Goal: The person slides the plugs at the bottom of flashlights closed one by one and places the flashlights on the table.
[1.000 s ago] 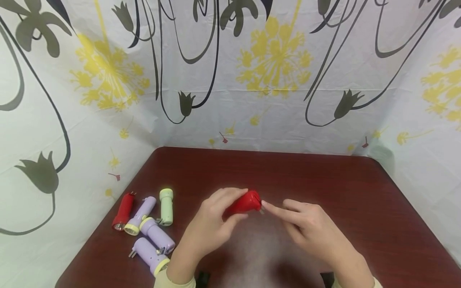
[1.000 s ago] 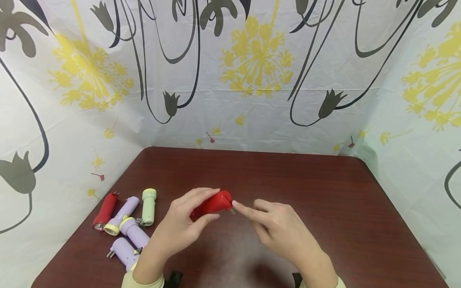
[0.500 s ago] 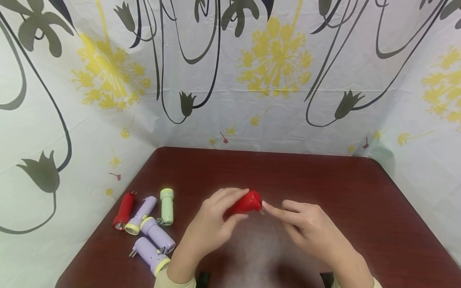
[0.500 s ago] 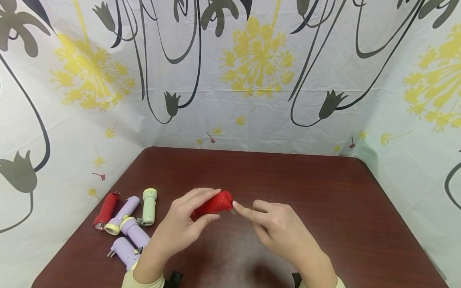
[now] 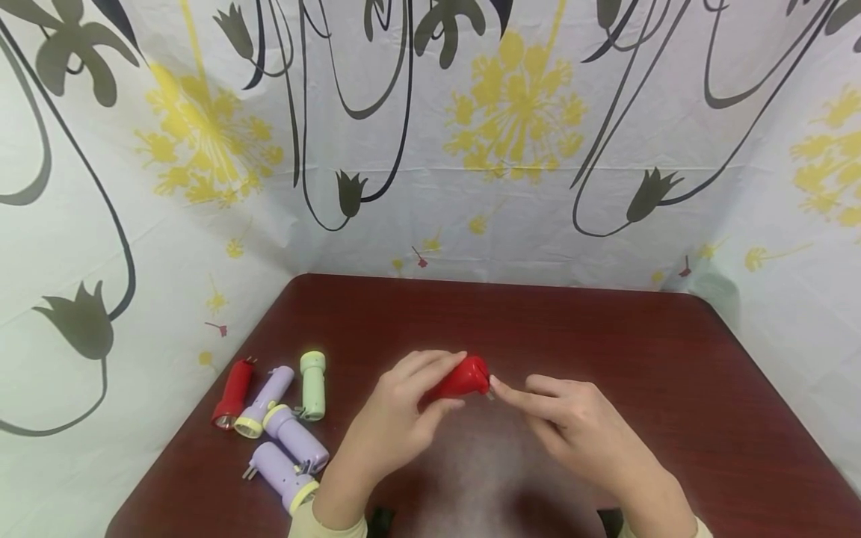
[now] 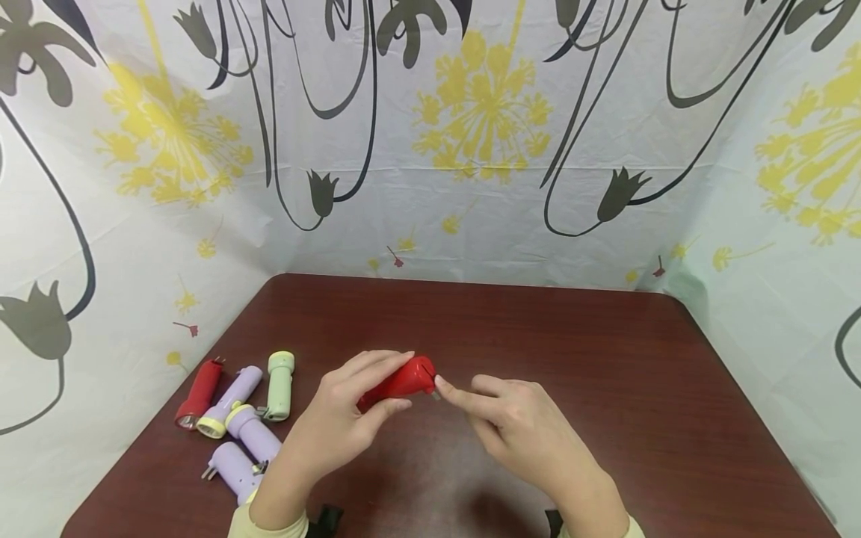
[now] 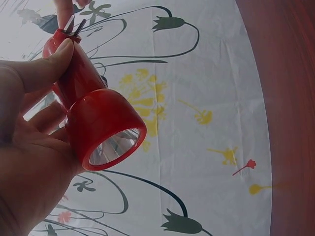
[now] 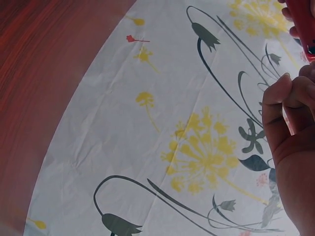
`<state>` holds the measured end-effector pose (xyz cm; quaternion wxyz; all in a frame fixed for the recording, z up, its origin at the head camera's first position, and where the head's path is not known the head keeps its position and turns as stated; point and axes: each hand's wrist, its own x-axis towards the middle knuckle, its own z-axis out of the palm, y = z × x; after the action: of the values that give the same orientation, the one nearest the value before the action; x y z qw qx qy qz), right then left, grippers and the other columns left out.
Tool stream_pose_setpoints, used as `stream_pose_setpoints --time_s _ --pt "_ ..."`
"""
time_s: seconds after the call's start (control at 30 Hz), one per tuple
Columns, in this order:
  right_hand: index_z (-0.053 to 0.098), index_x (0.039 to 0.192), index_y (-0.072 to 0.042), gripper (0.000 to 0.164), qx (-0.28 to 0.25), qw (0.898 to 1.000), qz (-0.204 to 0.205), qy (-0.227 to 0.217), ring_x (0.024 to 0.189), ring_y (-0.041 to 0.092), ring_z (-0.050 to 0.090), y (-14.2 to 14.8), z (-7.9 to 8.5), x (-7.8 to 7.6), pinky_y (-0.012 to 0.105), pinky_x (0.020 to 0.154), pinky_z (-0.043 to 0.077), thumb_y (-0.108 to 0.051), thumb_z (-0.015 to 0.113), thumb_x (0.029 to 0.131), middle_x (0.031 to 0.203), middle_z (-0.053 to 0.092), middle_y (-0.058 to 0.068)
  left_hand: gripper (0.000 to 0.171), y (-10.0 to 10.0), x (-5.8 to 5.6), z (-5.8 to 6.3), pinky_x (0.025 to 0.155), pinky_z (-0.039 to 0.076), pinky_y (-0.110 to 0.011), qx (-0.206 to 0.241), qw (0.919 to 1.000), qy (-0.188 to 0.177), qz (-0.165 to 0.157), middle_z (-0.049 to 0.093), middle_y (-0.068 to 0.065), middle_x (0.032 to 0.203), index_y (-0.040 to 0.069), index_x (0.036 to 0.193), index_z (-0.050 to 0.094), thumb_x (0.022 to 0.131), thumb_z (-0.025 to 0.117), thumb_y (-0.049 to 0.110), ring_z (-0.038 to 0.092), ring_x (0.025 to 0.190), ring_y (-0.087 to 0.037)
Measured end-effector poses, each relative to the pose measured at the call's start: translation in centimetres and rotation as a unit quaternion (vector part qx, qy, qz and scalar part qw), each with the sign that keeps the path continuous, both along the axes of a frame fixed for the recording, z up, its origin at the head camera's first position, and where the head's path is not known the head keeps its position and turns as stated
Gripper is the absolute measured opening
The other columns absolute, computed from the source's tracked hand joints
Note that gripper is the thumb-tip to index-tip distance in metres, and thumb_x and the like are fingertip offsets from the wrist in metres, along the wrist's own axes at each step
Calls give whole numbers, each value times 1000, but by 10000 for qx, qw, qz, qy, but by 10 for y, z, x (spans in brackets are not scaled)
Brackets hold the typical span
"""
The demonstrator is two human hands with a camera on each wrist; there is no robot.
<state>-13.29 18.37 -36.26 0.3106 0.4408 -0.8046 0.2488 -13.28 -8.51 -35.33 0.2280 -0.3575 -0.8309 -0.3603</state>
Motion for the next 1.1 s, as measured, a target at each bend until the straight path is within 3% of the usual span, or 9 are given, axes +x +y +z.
stream_pose_setpoints --time_s 1.1 --pt "78 129 -20 45 -64 9999 -8 84 65 -4 24 -1 -2 0 4 59 29 -27 36 114 71 37 -11 56 3 1 1 98 62 -32 -127 9999 -17 -89 74 -4 129 11 142 68 89 86 14 70 115 -17"
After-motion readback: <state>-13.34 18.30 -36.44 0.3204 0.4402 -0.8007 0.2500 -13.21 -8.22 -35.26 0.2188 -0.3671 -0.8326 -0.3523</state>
